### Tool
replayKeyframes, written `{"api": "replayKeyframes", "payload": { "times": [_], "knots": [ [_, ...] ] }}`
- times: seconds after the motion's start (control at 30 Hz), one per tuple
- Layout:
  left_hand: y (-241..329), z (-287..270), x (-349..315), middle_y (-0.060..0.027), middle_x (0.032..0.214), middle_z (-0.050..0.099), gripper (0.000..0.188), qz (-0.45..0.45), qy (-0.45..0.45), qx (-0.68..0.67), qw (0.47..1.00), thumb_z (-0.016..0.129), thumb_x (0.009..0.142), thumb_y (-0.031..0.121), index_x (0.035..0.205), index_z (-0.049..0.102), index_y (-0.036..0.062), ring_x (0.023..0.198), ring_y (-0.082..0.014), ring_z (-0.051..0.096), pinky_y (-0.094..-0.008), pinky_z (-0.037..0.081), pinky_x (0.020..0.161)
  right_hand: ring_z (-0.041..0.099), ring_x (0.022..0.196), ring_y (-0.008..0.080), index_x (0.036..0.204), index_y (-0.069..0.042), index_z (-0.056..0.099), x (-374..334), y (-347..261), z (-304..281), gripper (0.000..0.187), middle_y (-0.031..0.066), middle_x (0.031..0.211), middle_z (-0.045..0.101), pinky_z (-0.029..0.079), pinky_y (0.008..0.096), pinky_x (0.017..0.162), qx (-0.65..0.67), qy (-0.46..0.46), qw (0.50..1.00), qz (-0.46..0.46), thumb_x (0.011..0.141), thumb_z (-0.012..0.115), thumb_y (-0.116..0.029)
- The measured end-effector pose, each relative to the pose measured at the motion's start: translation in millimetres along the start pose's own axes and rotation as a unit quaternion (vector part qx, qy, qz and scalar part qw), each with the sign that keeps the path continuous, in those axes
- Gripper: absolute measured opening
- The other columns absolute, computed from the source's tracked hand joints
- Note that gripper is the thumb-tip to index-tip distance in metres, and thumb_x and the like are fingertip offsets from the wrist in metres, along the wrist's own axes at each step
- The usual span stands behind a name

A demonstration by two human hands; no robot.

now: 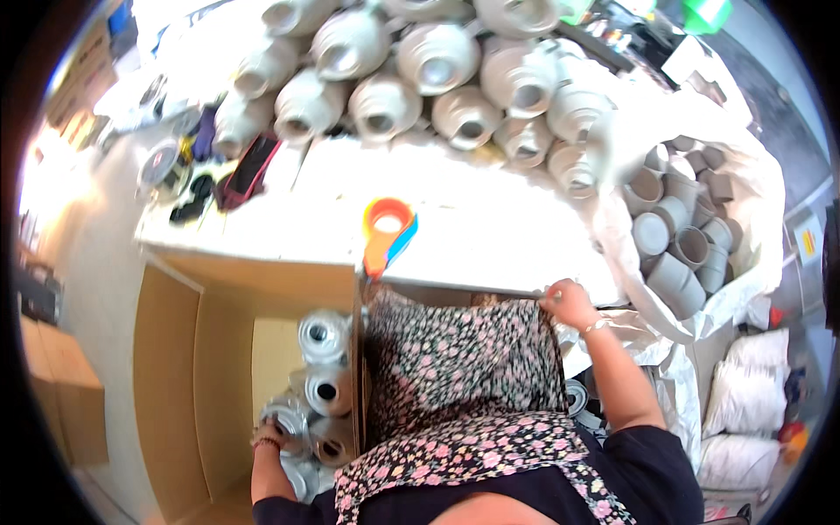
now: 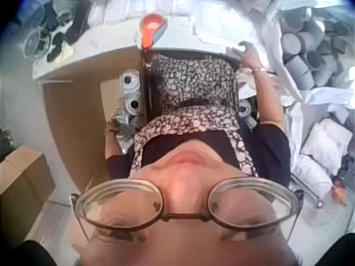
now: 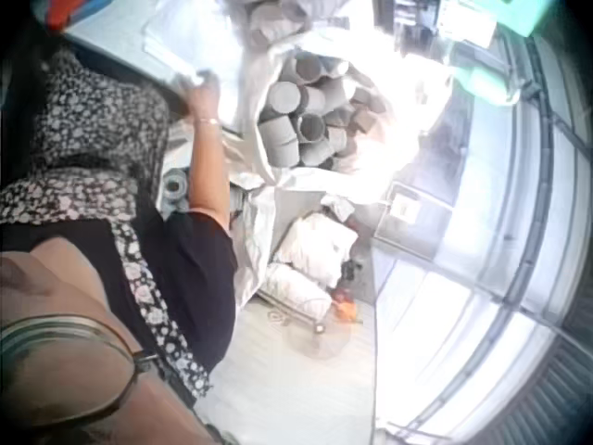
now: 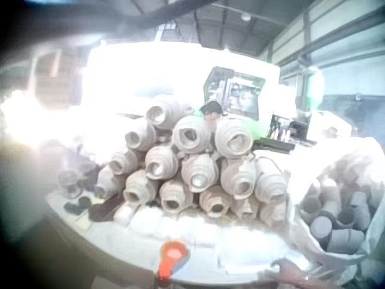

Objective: The person places a large cylindrical object into a plastic bag, seals it, and puts it into a cardboard box before repeating the process with another object and then arranging various gray plastic components inside the box.

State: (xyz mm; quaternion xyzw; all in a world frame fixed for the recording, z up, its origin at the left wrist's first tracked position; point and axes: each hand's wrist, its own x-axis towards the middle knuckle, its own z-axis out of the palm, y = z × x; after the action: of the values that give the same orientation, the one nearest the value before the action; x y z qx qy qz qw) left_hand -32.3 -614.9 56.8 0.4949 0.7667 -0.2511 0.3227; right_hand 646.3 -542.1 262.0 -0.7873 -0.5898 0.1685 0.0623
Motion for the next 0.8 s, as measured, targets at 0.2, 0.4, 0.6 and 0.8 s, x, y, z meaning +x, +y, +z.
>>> {"api": "replayKeyframes", "payload": {
  "times": [0.2,0.4,0.6,0.8],
  "knots": [
    [24.1,-29.4,-15.3,-0.0152,0.139,0.045,0.071,0.146,0.224,-0.145,0.953,0.074,0.072,0.031,0.134,0.047,0.0129,0.129,-0.0364,0.040,-0.0438,0.037,0.105,0.042,0.121,0.0379,0.132,-0.017,0.046,85.6,-159.2,-194.5,0.076,0.0148,0.136,0.042,0.036,0.0477,0.099,-0.048,0.505,0.791,-0.342,0.064,0.079,-0.021],
    [130.0,-75.5,-118.5,-0.0166,0.130,0.053,0.058,0.311,0.174,-0.361,0.862,0.069,0.079,0.015,0.132,0.046,0.0021,0.120,-0.0284,0.051,-0.0381,0.040,0.100,0.048,0.114,0.0302,0.120,-0.022,0.056,196.3,-204.8,-281.1,0.059,0.0049,0.126,0.050,0.041,0.0453,0.092,-0.321,0.561,0.691,-0.323,0.064,0.074,-0.013],
    [231.2,-165.8,-214.7,-0.0126,0.122,0.055,0.039,0.486,0.159,-0.510,0.692,0.059,0.087,0.009,0.123,0.050,-0.0001,0.115,-0.0229,0.054,-0.0379,0.041,0.100,0.052,0.105,0.0299,0.107,-0.014,0.058,65.6,-156.6,-279.4,0.047,0.0067,0.112,0.056,0.045,0.0389,0.086,-0.120,0.600,0.664,-0.430,0.063,0.074,-0.009],
    [384.3,-219.5,-250.4,-0.0127,0.136,0.047,0.058,0.653,-0.438,-0.561,0.258,0.057,0.091,0.040,0.135,0.044,0.0064,0.128,-0.0276,0.039,-0.0428,0.029,0.111,0.047,0.113,0.0296,0.107,-0.008,0.050,-104.6,-20.8,-94.3,0.059,0.0156,0.119,0.049,0.036,0.0393,0.098,0.411,0.419,0.746,-0.315,0.061,0.086,-0.020]
  ]
}}
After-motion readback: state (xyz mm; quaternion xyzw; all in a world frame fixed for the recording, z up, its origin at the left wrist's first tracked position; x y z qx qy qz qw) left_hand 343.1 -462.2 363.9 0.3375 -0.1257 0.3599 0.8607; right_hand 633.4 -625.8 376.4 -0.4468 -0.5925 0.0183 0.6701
